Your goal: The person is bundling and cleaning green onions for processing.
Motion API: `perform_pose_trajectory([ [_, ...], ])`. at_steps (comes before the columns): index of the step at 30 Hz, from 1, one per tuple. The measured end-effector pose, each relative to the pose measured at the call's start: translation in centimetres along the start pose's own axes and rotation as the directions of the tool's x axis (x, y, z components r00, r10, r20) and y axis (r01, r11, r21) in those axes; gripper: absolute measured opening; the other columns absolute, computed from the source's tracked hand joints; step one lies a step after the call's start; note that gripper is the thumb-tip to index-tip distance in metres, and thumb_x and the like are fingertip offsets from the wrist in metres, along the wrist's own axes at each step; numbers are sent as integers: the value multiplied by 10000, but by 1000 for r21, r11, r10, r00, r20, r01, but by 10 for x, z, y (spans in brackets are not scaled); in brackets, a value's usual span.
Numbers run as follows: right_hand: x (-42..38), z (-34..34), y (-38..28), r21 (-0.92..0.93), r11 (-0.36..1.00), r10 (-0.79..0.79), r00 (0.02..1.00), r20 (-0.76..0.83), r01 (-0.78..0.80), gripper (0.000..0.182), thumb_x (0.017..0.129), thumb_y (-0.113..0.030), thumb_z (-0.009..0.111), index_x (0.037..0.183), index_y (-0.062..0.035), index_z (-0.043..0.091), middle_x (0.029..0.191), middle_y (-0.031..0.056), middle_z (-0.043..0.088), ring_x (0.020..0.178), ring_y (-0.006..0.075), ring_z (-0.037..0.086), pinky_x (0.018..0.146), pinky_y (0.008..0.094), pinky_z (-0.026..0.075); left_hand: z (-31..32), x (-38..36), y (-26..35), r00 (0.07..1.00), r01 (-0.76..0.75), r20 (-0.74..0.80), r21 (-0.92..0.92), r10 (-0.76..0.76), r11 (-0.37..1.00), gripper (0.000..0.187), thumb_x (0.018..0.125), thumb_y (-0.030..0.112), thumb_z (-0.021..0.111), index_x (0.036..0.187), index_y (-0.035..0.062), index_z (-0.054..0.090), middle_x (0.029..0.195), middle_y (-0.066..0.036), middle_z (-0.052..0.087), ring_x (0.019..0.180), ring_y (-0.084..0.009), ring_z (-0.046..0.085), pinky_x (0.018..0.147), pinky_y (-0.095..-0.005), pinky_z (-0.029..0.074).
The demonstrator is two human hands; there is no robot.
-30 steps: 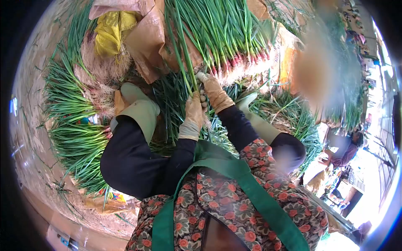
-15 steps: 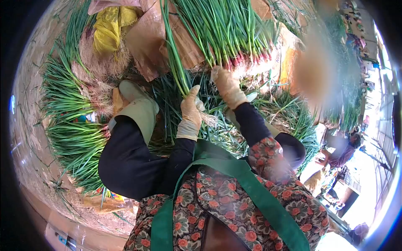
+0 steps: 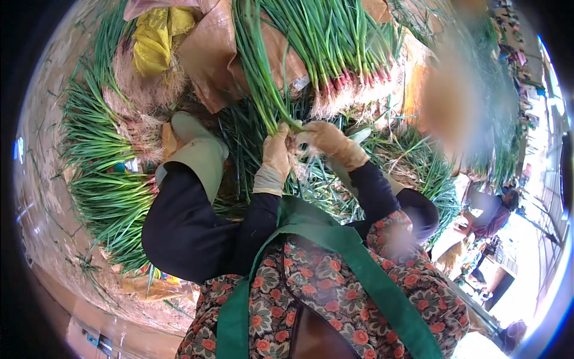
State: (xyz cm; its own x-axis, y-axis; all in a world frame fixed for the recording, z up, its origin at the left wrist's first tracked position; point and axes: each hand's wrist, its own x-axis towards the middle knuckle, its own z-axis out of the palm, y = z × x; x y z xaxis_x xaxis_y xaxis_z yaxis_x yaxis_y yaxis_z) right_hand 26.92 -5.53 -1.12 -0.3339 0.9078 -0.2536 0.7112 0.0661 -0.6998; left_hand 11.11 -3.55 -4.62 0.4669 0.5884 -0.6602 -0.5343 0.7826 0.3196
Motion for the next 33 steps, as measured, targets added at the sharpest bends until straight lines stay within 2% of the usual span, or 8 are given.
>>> perform_pose_trajectory([
  [2,-29,-1,5,639,742,419,885,-203,-204,135,841,-123,538,873,-27,627,831,47,633,738,159,590,616,283,476,10,-7,4,999,-32,-42,-26,31,999,281,921,244,493,1038,0,568,801,-74,606,667,-126,547,609,-274,477],
  [4,-71,-33,40,-169,981,-9,843,-537,-98,128,844,-76,490,848,-31,610,789,57,624,709,175,591,601,283,466,16,-8,-1,998,-16,-59,-78,12,997,219,911,203,502,977,0,552,749,-61,557,621,-111,490,597,-268,467],
  [5,-101,-75,28,-875,437,-236,912,-336,-209,133,845,-60,473,853,-37,604,773,66,624,696,179,594,605,282,466,11,-3,-2,998,24,-51,-117,-30,993,181,903,178,511,931,2,536,721,-48,520,587,-97,441,589,-260,455],
  [10,-271,-136,26,416,572,634,59,-771,-707,212,879,-204,463,900,-37,593,726,127,633,603,319,589,590,406,471,-20,12,-21,998,29,50,40,-31,999,392,916,337,488,1129,9,500,979,-101,615,821,-202,575,709,-357,491],
  [13,-361,-126,39,-169,-144,860,-39,-509,-975,293,818,-285,539,925,-22,607,855,196,640,844,372,614,746,442,478,14,-6,-13,990,25,-143,194,3,981,183,880,128,558,1008,4,516,937,-144,618,668,-166,542,659,-317,498],
  [22,-98,-53,10,319,909,357,897,-260,-269,360,887,-300,534,1122,-29,561,1025,97,624,971,216,584,834,312,450,-1,1,-22,966,142,197,136,-167,980,176,906,152,474,1004,16,528,827,-111,601,700,-208,580,670,-414,525],
  [30,17,25,21,319,850,506,817,-277,-419,221,888,-234,489,870,-42,597,748,75,627,634,199,600,529,310,465,11,-13,-10,998,68,7,54,-68,996,112,894,180,489,918,73,510,673,24,438,548,-92,385,493,-246,358],
  [33,30,40,63,215,735,553,752,358,-643,183,844,-248,510,791,-88,582,737,111,643,617,273,597,523,344,463,15,-13,-4,999,40,15,-119,-39,992,124,880,214,537,857,97,503,602,40,405,483,-78,358,449,-232,326],
])
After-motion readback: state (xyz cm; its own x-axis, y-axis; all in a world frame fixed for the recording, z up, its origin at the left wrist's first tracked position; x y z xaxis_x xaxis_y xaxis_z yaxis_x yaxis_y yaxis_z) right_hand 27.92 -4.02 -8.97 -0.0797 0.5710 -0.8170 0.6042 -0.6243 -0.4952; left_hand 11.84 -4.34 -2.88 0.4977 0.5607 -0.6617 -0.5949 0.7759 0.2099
